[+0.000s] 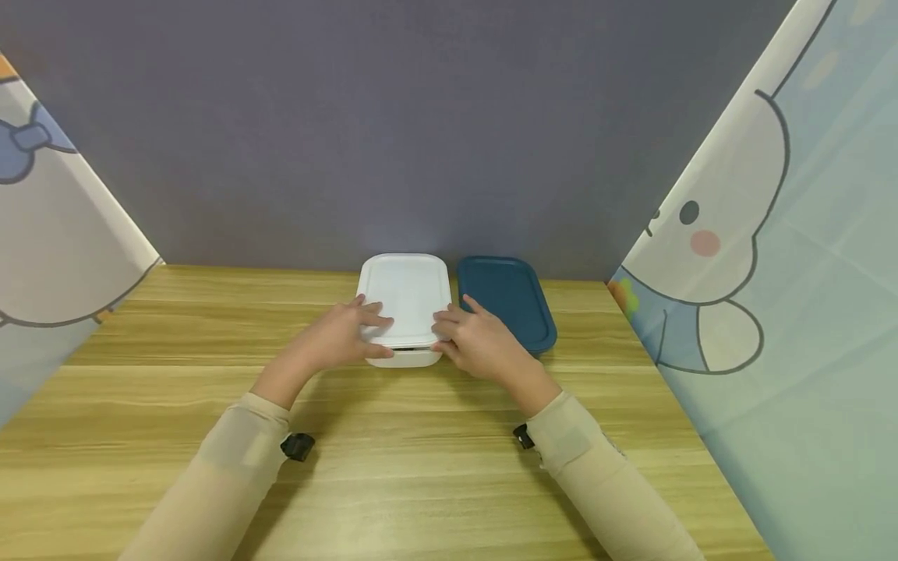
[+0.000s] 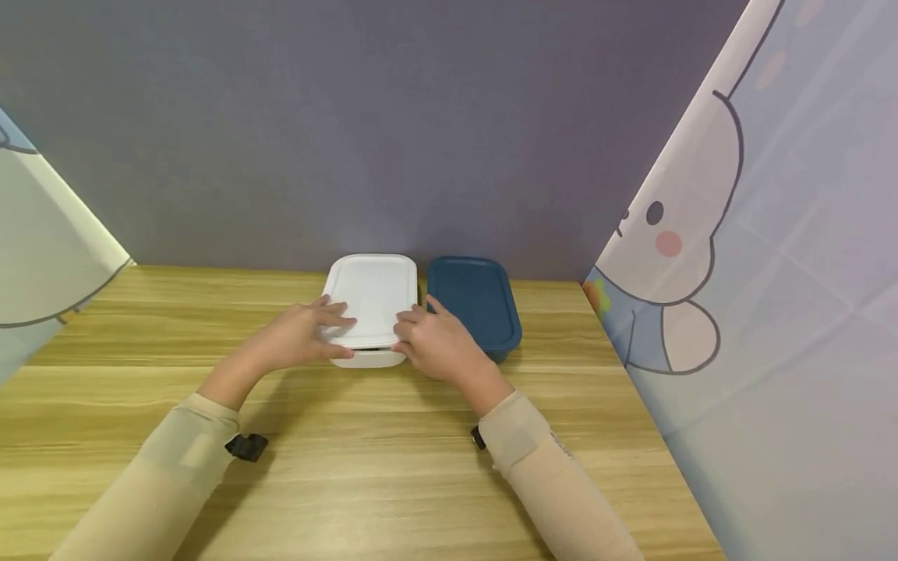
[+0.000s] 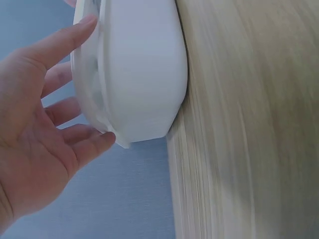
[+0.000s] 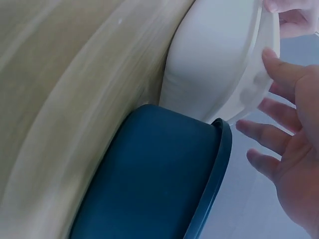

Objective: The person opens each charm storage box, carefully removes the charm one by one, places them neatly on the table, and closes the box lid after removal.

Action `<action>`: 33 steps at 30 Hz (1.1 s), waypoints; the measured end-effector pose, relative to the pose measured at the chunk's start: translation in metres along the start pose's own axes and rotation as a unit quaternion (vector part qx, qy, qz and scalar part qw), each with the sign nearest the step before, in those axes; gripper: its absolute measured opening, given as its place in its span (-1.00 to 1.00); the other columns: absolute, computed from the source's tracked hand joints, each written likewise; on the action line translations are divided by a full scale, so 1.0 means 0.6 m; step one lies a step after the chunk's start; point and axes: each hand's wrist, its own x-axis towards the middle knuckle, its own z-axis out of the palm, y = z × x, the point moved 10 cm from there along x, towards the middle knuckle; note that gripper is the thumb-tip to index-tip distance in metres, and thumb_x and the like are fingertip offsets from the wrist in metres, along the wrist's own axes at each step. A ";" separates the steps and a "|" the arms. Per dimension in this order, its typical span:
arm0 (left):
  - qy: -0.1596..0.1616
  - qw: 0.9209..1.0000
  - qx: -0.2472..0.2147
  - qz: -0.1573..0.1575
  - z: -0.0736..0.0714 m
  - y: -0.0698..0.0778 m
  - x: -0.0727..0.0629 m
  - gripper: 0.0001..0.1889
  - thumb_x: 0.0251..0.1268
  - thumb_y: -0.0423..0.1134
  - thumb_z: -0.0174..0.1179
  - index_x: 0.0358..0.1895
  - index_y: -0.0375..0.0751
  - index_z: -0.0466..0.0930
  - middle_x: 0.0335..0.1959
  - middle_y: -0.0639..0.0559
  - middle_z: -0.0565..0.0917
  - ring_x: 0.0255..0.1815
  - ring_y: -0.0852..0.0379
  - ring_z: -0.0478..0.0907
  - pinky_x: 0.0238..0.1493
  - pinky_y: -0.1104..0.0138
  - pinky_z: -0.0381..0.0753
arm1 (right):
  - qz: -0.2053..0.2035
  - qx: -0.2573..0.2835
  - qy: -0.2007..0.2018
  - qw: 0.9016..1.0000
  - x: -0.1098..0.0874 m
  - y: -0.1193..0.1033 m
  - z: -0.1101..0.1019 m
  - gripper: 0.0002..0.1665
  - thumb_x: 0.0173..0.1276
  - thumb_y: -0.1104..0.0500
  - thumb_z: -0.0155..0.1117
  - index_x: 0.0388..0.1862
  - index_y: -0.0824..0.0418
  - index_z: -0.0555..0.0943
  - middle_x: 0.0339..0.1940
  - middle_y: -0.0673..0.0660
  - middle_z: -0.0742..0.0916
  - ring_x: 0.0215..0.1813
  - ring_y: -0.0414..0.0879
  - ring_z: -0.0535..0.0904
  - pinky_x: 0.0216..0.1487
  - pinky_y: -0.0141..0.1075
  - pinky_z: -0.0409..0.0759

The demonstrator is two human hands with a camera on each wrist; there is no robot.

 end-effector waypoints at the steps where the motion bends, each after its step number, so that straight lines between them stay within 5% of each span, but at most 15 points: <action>1: 0.000 1.000 -0.007 -0.002 -0.001 -0.001 -0.001 -0.34 0.23 0.09 0.55 0.33 -0.16 0.71 0.54 -0.35 0.46 0.65 -0.57 0.15 0.57 -0.37 0.26 | 0.010 0.007 0.002 1.000 -0.001 0.005 0.000 -0.60 0.53 -0.07 0.39 0.13 0.16 0.76 0.35 0.15 0.76 0.47 0.09 0.64 0.67 0.19 0.30; 8: 0.019 0.999 -0.032 -0.008 -0.013 -0.004 -0.007 -0.37 0.21 0.07 0.57 0.28 -0.18 0.74 0.53 -0.32 0.49 0.68 -0.50 0.14 0.60 -0.34 0.24 | 0.117 0.049 -0.046 0.991 -0.006 0.048 0.016 -0.05 0.52 -0.40 0.22 0.54 0.29 0.49 0.49 0.28 0.63 0.60 0.18 0.49 0.71 0.32 0.11; 16: 0.058 0.998 -0.023 -0.006 -0.028 0.005 -0.012 -0.42 0.24 0.07 0.56 0.21 -0.22 0.78 0.48 -0.34 0.54 0.63 -0.50 0.24 0.55 -0.37 0.28 | 0.162 0.097 -0.078 0.979 -0.003 0.057 0.033 0.15 0.46 -0.48 0.23 0.66 0.34 0.31 0.53 0.27 0.60 0.65 0.21 0.41 0.74 0.33 -0.01; 20: 0.072 0.996 -0.051 -0.027 -0.032 -0.003 -0.018 -0.30 0.25 0.10 0.55 0.36 -0.23 0.66 0.66 -0.42 0.25 0.70 -0.51 0.08 0.59 -0.39 0.19 | 0.168 0.128 -0.076 0.975 -0.004 0.056 0.035 0.14 0.48 -0.43 0.25 0.68 0.36 0.26 0.59 0.31 0.53 0.67 0.16 0.39 0.75 0.32 -0.04; 24: 0.087 0.992 -0.073 -0.063 -0.034 -0.014 -0.021 0.03 0.20 0.19 0.56 0.61 -0.27 0.32 0.70 -0.55 0.03 0.67 -0.59 0.09 0.54 -0.41 0.27 | 0.163 0.130 -0.076 0.975 -0.005 0.054 0.035 0.10 0.53 -0.39 0.21 0.68 0.37 0.26 0.62 0.33 0.49 0.67 0.16 0.38 0.75 0.32 -0.05; 27: 0.094 0.989 -0.084 -0.074 -0.034 -0.018 -0.021 0.18 0.22 0.26 0.52 0.70 -0.32 0.09 0.65 -0.53 0.20 0.59 -0.53 0.30 0.47 -0.36 0.42 | 0.153 0.103 -0.075 0.980 -0.003 0.050 0.034 0.05 0.58 -0.38 0.14 0.65 0.39 0.28 0.61 0.34 0.49 0.66 0.16 0.41 0.73 0.34 -0.01; 33: 0.095 0.984 -0.122 -0.089 -0.030 -0.022 -0.025 0.18 0.25 0.30 0.48 0.72 -0.20 0.01 0.39 -0.37 0.61 0.36 -0.38 0.60 0.24 -0.25 0.62 | 0.143 0.079 -0.074 0.984 -0.003 0.042 0.036 0.02 0.63 -0.37 0.05 0.64 0.42 0.29 0.61 0.40 0.48 0.66 0.17 0.40 0.72 0.35 0.02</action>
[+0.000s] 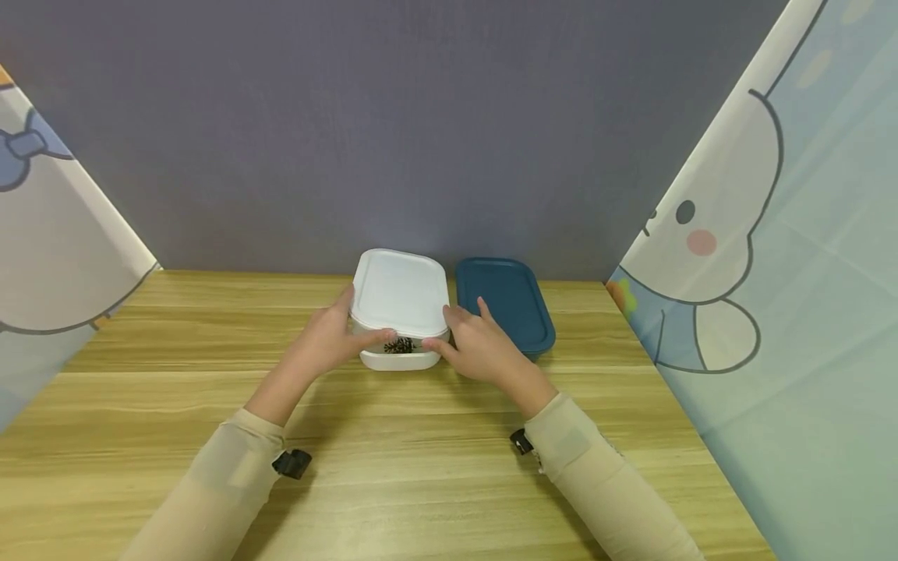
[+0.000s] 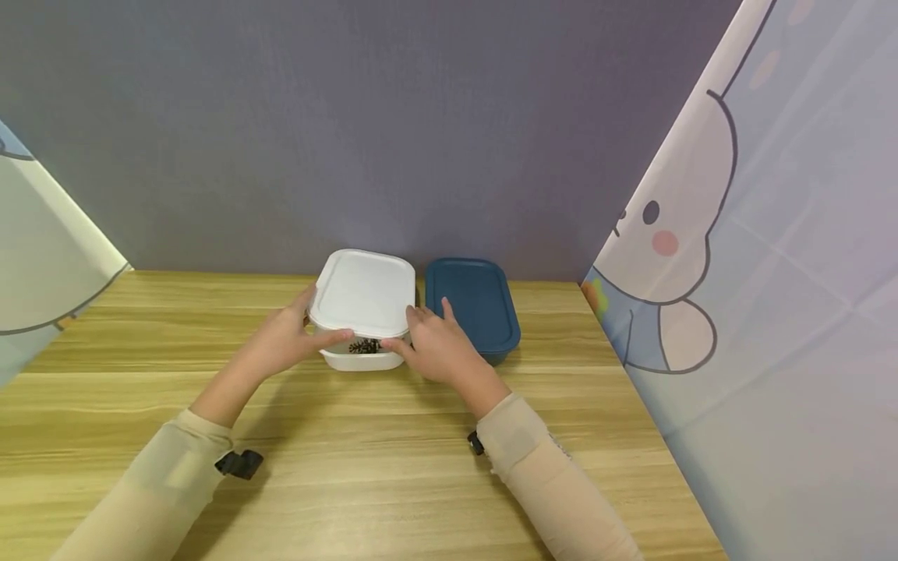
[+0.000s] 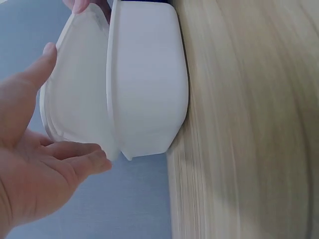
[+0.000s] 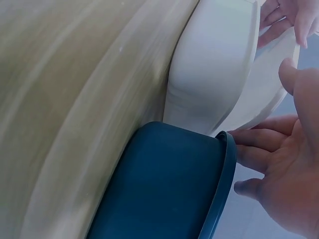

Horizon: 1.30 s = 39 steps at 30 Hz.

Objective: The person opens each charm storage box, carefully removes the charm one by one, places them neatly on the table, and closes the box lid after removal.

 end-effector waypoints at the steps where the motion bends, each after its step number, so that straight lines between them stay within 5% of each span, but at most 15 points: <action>1: 0.000 1.000 -0.004 -0.003 0.000 -0.001 -0.001 0.18 0.24 0.31 0.47 0.72 -0.18 0.01 0.37 -0.37 0.62 0.35 -0.38 0.61 0.23 -0.24 0.63 | 0.000 0.002 0.001 1.000 0.000 0.000 0.000 0.02 0.63 -0.36 0.06 0.65 0.42 0.28 0.61 0.41 0.47 0.66 0.18 0.40 0.72 0.35 0.02; 11: 0.004 1.000 -0.026 -0.009 0.003 -0.008 -0.007 0.18 0.24 0.30 0.48 0.73 -0.19 0.02 0.41 -0.34 0.60 0.39 -0.34 0.59 0.28 -0.26 0.60 | 0.000 0.053 -0.002 0.999 -0.001 0.003 0.007 0.02 0.64 -0.35 0.09 0.68 0.41 0.23 0.66 0.40 0.39 0.72 0.22 0.29 0.77 0.27 -0.06; 24: 0.025 0.995 -0.091 -0.025 -0.012 -0.023 -0.015 0.20 0.26 0.29 0.48 0.76 -0.17 -0.04 0.57 -0.31 0.45 0.56 -0.37 0.41 0.45 -0.30 0.49 | -0.021 0.094 0.049 0.994 0.003 -0.013 -0.015 -0.01 0.65 -0.29 0.13 0.67 0.42 0.24 0.66 0.39 0.40 0.73 0.21 0.27 0.77 0.20 0.02; 32: 0.021 0.995 -0.077 -0.055 -0.024 -0.044 -0.028 0.26 0.24 0.35 0.45 0.76 -0.18 -0.10 0.60 -0.38 0.37 0.54 -0.45 0.40 0.42 -0.32 0.50 | -0.009 0.147 0.054 0.988 0.006 -0.022 -0.016 0.01 0.61 -0.28 0.21 0.68 0.39 0.22 0.67 0.44 0.36 0.70 0.30 0.27 0.64 0.15 0.36; 36: 0.026 0.996 -0.069 -0.052 -0.031 -0.044 -0.035 0.25 0.26 0.34 0.45 0.77 -0.18 -0.11 0.60 -0.39 0.37 0.52 -0.44 0.42 0.40 -0.32 0.51 | -0.003 0.187 0.077 0.979 0.007 -0.026 -0.021 -0.01 0.59 -0.24 0.27 0.68 0.37 0.25 0.66 0.41 0.39 0.69 0.23 0.32 0.62 0.08 0.42; 39: 0.029 0.996 -0.068 -0.049 -0.034 -0.043 -0.039 0.25 0.26 0.34 0.44 0.77 -0.17 -0.12 0.60 -0.37 0.37 0.51 -0.42 0.43 0.39 -0.31 0.52 | 0.022 0.284 0.102 0.953 0.006 -0.020 -0.024 -0.06 0.57 -0.14 0.35 0.67 0.35 0.28 0.63 0.36 0.46 0.62 0.16 0.45 0.52 0.01 0.54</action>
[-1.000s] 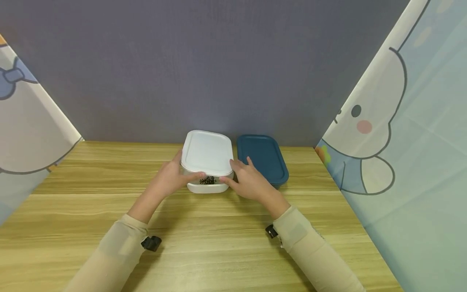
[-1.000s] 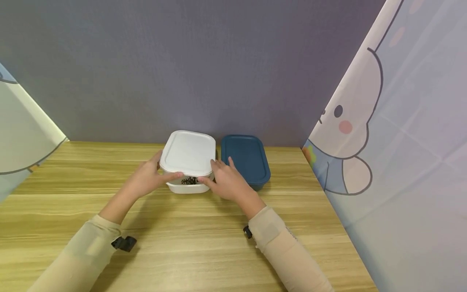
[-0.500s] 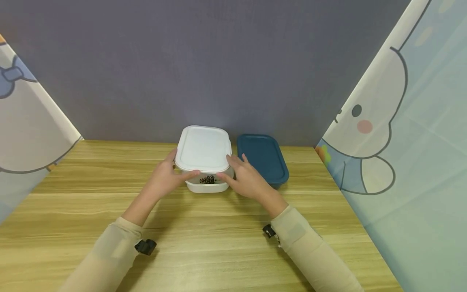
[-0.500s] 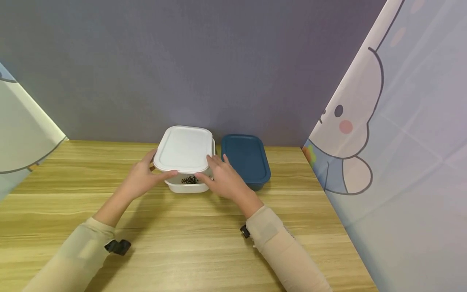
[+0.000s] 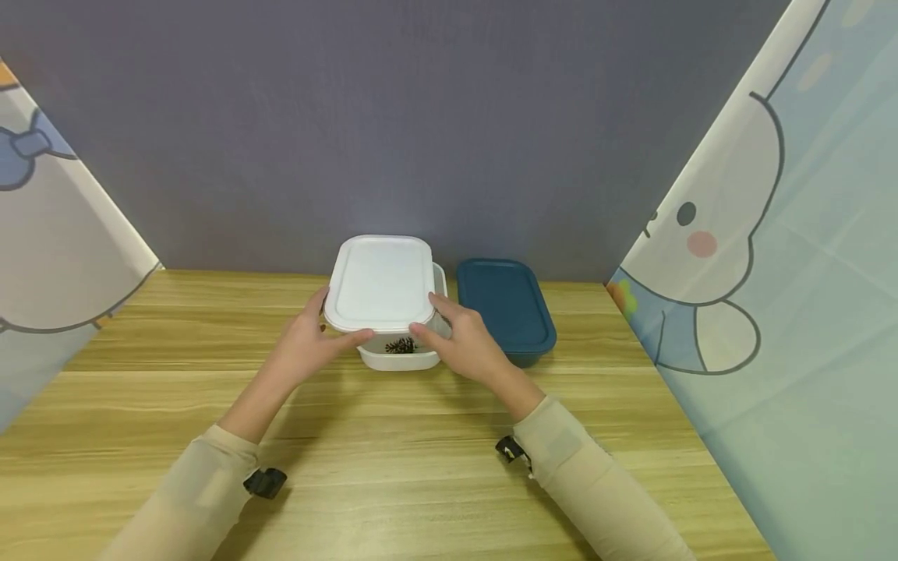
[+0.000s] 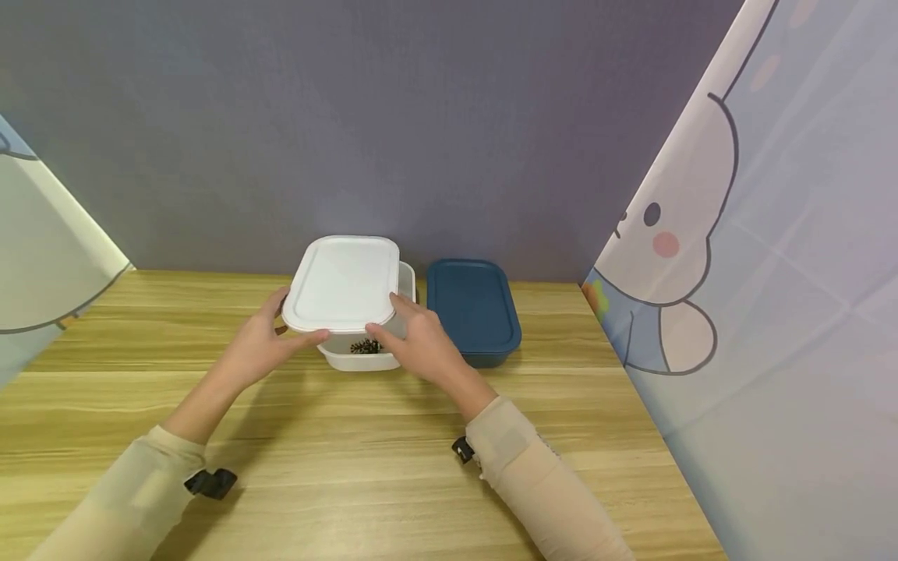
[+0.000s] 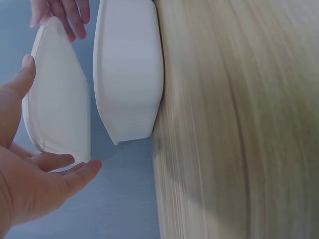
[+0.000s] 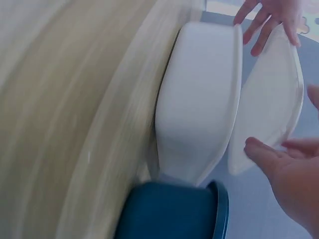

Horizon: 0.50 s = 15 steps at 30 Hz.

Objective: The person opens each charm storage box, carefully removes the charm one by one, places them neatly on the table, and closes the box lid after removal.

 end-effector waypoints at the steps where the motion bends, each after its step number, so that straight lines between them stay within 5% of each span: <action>1: 0.001 1.000 0.001 0.001 -0.001 0.001 0.000 0.25 0.25 0.35 0.44 0.77 -0.16 -0.12 0.60 -0.36 0.39 0.50 -0.42 0.44 0.39 -0.31 0.52 | 0.016 0.045 0.014 0.999 0.000 0.004 -0.003 -0.09 0.56 -0.10 0.37 0.67 0.32 0.29 0.61 0.32 0.49 0.58 0.13 0.51 0.47 -0.02 0.60; 3: 0.003 1.000 0.003 0.003 0.000 0.002 -0.001 0.26 0.24 0.38 0.44 0.77 -0.14 -0.11 0.59 -0.35 0.41 0.50 -0.41 0.45 0.39 -0.31 0.52 | 0.052 0.144 0.046 0.987 -0.001 0.013 -0.010 -0.12 0.53 0.01 0.42 0.68 0.25 0.31 0.59 0.25 0.54 0.48 0.08 0.63 0.36 -0.11 0.69; 7: 0.005 1.000 0.005 0.011 0.005 0.007 -0.002 0.24 0.22 0.42 0.42 0.76 -0.09 -0.06 0.56 -0.32 0.45 0.50 -0.39 0.46 0.40 -0.31 0.52 | 0.110 0.316 0.096 0.937 -0.004 0.028 -0.017 -0.15 0.45 0.20 0.47 0.66 0.12 0.37 0.58 0.09 0.57 0.40 0.02 0.69 0.24 -0.26 0.74; 15: -0.017 0.999 0.019 0.023 0.002 0.038 -0.003 0.20 0.31 0.39 0.37 0.77 -0.12 -0.10 0.62 -0.34 0.36 0.59 -0.40 0.37 0.46 -0.32 0.46 | 0.136 0.508 0.131 0.840 -0.003 0.014 -0.023 -0.26 0.44 0.45 0.30 0.58 0.25 0.43 0.49 0.21 0.63 0.40 0.02 0.68 0.17 -0.36 0.75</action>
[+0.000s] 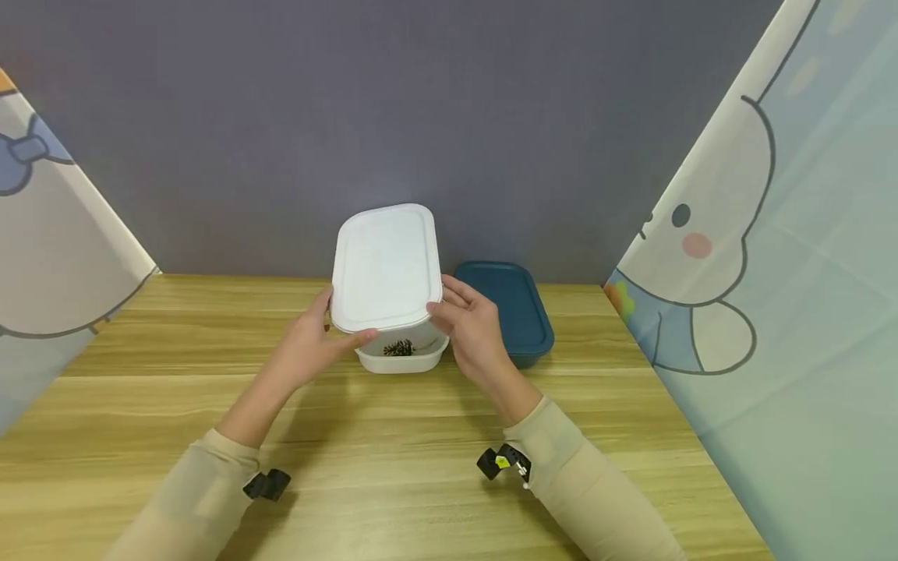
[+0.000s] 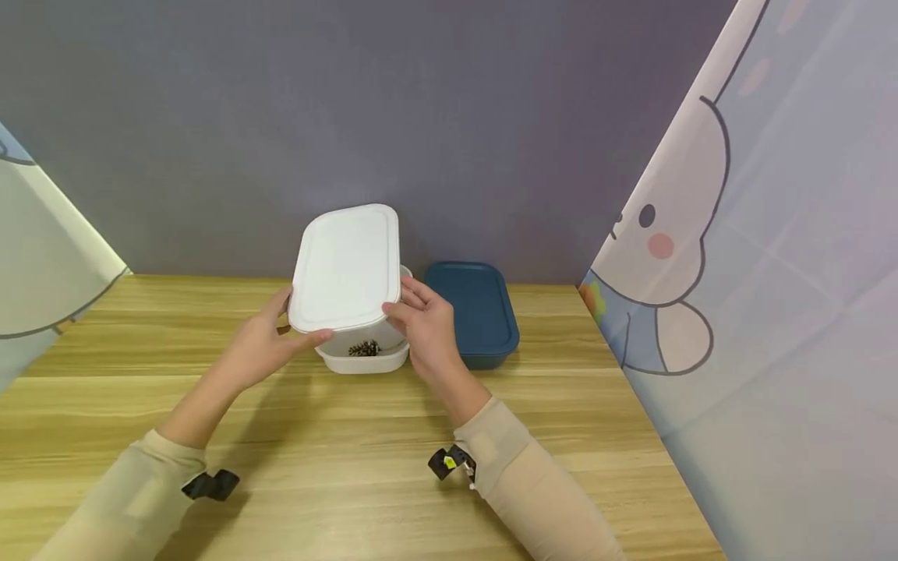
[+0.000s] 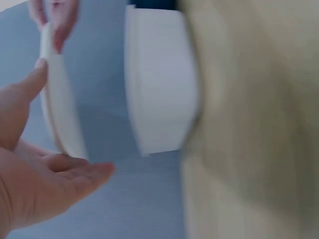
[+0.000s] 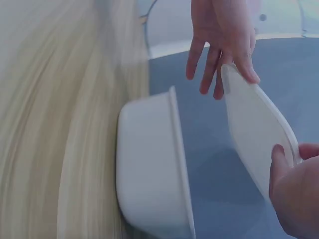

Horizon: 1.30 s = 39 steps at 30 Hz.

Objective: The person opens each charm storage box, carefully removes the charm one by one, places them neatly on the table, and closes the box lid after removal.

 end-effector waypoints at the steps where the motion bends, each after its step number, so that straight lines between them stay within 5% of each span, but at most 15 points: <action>1: -0.004 1.000 0.009 0.004 -0.003 0.010 0.001 0.20 0.32 0.38 0.37 0.77 -0.16 -0.10 0.66 -0.37 0.29 0.62 -0.42 0.31 0.48 -0.34 0.42 | 0.002 0.019 0.004 1.000 -0.001 -0.002 0.001 -0.27 0.45 0.47 0.28 0.58 0.26 0.43 0.48 0.24 0.63 0.42 0.03 0.67 0.15 -0.36 0.76; 7: -0.016 0.994 0.104 0.038 -0.003 0.072 0.009 0.05 0.43 0.36 0.27 0.69 -0.33 0.15 0.76 -0.39 -0.09 0.76 -0.46 -0.07 0.65 -0.36 0.10 | -0.009 0.074 0.026 0.997 -0.007 -0.009 0.002 -0.30 0.47 0.51 0.21 0.57 0.32 0.41 0.51 0.24 0.59 0.46 0.07 0.63 0.10 -0.37 0.77; 10: -0.045 0.993 0.101 0.050 0.015 0.096 0.013 -0.07 0.52 0.37 0.15 0.67 -0.26 0.24 0.76 -0.31 0.03 0.76 -0.41 0.01 0.65 -0.33 0.15 | -0.033 0.054 0.032 0.997 -0.014 -0.017 0.009 -0.34 0.44 0.50 0.25 0.52 0.30 0.50 0.45 0.24 0.66 0.36 0.03 0.70 0.09 -0.34 0.79; 13: -0.064 0.996 0.046 0.051 0.028 0.111 0.013 -0.11 0.58 0.35 0.08 0.72 -0.14 0.15 0.74 -0.27 0.15 0.69 -0.36 0.23 0.57 -0.28 0.36 | -0.069 0.008 0.031 0.997 -0.024 -0.030 0.021 -0.36 0.40 0.48 0.30 0.46 0.29 0.58 0.35 0.27 0.74 0.28 0.00 0.76 0.09 -0.32 0.79; 17: -0.047 0.994 -0.086 0.048 0.026 0.128 0.009 -0.13 0.61 0.28 0.11 0.76 -0.04 0.03 0.73 -0.17 0.20 0.62 -0.25 0.40 0.51 -0.17 0.51 | -0.129 -0.078 0.011 0.989 -0.039 -0.051 0.045 -0.40 0.37 0.42 0.37 0.40 0.30 0.63 0.25 0.28 0.80 0.30 0.00 0.76 0.20 -0.31 0.75; 23: -0.008 0.958 -0.284 0.047 0.016 0.151 0.004 -0.21 0.60 0.03 0.25 0.71 -0.07 0.10 0.68 -0.11 0.31 0.47 -0.20 0.59 0.31 0.12 0.71 | -0.199 -0.141 -0.022 0.970 -0.051 -0.069 0.074 -0.44 0.39 0.33 0.41 0.38 0.22 0.66 0.17 0.25 0.83 0.34 -0.04 0.70 0.34 -0.33 0.67; 26: 0.007 0.937 -0.347 0.041 0.013 0.151 0.003 -0.29 0.63 -0.19 0.21 0.68 -0.20 0.12 0.60 -0.22 0.41 0.37 -0.25 0.65 0.14 0.25 0.78 | -0.211 -0.162 -0.039 0.963 -0.051 -0.067 0.082 -0.45 0.39 0.31 0.42 0.37 0.18 0.67 0.19 0.22 0.83 0.41 -0.08 0.61 0.18 -0.39 0.67; 30: 0.020 0.931 -0.363 0.022 0.014 0.141 0.001 -0.39 0.61 -0.36 0.07 0.63 -0.27 0.19 0.47 -0.25 0.53 0.32 -0.19 0.65 0.06 0.31 0.81 | -0.198 -0.214 -0.059 0.955 -0.050 -0.057 0.084 -0.41 0.39 0.25 0.48 0.40 0.10 0.65 0.23 0.06 0.83 0.55 -0.18 0.47 0.08 -0.34 0.61; 36: 0.024 0.933 -0.359 0.014 0.012 0.129 -0.003 -0.38 0.54 -0.41 -0.03 0.63 -0.23 0.20 0.41 -0.27 0.60 0.24 -0.06 0.70 0.02 0.32 0.82 | -0.184 -0.302 -0.088 0.931 -0.049 -0.054 0.081 -0.33 0.34 0.13 0.60 0.42 -0.05 0.63 0.35 -0.12 0.75 0.48 -0.15 0.52 0.18 -0.07 0.65; 39: 0.035 0.932 -0.361 0.017 0.002 0.122 -0.011 -0.38 0.55 -0.41 -0.05 0.64 -0.19 0.22 0.38 -0.31 0.63 0.13 0.07 0.78 0.03 0.30 0.82 | -0.181 -0.349 -0.086 0.915 -0.048 -0.055 0.073 -0.17 0.26 0.04 0.68 0.50 -0.11 0.56 0.53 -0.15 0.58 0.56 -0.09 0.46 0.40 0.06 0.58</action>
